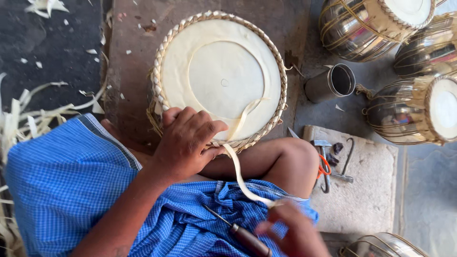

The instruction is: The person is repairing a drum by using an awl to tuck leather strips into the woven casing and smoothing the drum skin surface.

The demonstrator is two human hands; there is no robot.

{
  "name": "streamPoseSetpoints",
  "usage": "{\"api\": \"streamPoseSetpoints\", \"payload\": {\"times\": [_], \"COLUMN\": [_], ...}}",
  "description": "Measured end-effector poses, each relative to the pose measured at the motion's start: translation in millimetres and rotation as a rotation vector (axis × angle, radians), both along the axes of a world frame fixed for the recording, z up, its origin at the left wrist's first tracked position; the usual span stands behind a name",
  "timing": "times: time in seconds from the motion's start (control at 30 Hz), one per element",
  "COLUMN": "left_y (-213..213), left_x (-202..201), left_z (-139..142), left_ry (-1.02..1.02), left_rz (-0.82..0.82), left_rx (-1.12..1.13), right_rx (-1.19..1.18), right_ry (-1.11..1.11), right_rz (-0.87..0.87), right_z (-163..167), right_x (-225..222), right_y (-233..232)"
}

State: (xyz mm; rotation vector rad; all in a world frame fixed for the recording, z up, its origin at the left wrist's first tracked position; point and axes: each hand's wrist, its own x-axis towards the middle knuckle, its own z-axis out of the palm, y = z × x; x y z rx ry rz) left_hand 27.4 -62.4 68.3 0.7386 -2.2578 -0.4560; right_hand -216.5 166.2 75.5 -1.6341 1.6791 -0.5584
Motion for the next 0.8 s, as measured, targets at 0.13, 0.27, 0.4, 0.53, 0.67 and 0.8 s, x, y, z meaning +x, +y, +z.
{"api": "streamPoseSetpoints", "payload": {"times": [0.13, 0.27, 0.4, 0.53, 0.67, 0.8], "left_y": [6.8, 12.1, 15.1, 17.6, 17.8, 20.5], "left_x": [-1.6, -1.6, -3.7, -7.6, -9.4, -8.6], "left_z": [0.7, -1.0, -6.6, -14.9, -20.0, -20.4], "left_ry": [-0.017, -0.036, 0.0, 0.051, 0.07, 0.085], "left_rz": [0.015, -0.005, 0.022, 0.036, 0.043, 0.038], "left_rx": [-0.02, -0.033, -0.08, -0.09, -0.098, -0.084], "right_rx": [0.442, 0.246, -0.022, -0.629, -0.856, -0.922], "right_ry": [0.279, -0.032, -0.608, -1.061, -1.162, -0.993], "right_rz": [0.13, 0.01, -0.343, -0.302, -0.371, -0.428], "right_z": [-41.3, -21.2, 49.2, 76.8, 82.1, 68.9], "right_x": [20.1, -19.6, -69.7, -66.9, -32.3, 7.9], "right_y": [46.8, 53.4, 29.4, -42.2, -112.1, -157.4]}}
